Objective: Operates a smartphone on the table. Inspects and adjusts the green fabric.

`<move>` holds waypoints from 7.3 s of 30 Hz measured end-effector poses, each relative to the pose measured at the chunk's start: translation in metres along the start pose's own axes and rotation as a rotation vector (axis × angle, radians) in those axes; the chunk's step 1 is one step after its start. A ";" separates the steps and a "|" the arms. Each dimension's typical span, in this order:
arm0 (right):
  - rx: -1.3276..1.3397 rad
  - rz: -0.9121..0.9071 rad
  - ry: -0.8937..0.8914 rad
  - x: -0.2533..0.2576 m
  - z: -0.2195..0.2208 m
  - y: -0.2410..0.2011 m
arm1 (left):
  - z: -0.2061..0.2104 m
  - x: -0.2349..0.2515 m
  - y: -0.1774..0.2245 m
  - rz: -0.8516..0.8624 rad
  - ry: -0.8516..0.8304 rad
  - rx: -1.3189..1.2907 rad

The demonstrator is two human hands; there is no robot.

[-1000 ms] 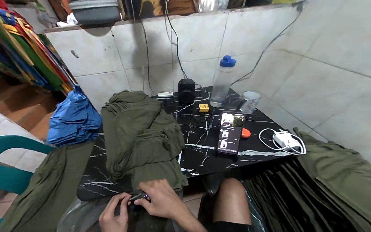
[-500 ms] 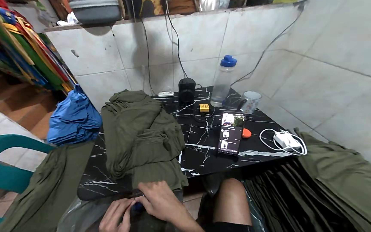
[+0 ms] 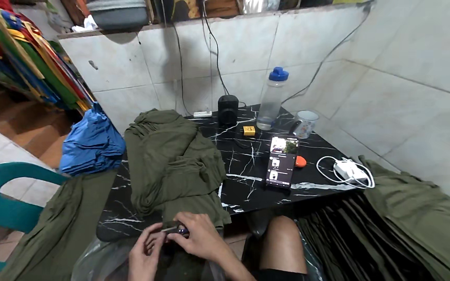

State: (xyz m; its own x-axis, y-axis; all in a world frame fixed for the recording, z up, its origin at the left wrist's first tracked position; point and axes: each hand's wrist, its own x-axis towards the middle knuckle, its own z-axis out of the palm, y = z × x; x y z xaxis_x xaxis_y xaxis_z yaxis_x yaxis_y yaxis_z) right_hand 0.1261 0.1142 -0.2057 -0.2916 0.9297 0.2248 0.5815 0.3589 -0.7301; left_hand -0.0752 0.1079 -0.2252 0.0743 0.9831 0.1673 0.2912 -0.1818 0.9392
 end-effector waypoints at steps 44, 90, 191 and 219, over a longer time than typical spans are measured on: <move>-0.317 0.109 1.073 -0.054 -0.114 0.068 | -0.023 -0.009 -0.006 0.294 -0.064 0.321; -0.424 0.317 1.218 -0.088 -0.143 0.109 | 0.014 -0.010 0.000 0.450 0.066 0.483; 0.429 0.219 0.051 0.030 -0.004 0.018 | 0.024 0.016 0.001 0.405 0.139 0.336; -0.105 -0.139 0.063 0.002 -0.008 -0.004 | 0.001 0.010 0.014 0.434 0.039 0.077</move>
State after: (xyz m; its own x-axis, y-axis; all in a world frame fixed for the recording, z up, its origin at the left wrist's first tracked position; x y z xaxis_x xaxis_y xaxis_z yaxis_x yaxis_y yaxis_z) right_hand 0.1294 0.1148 -0.1973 -0.3286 0.8729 0.3606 0.6162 0.4875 -0.6185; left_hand -0.0696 0.1151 -0.2102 0.1703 0.8149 0.5540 0.3116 -0.5779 0.7543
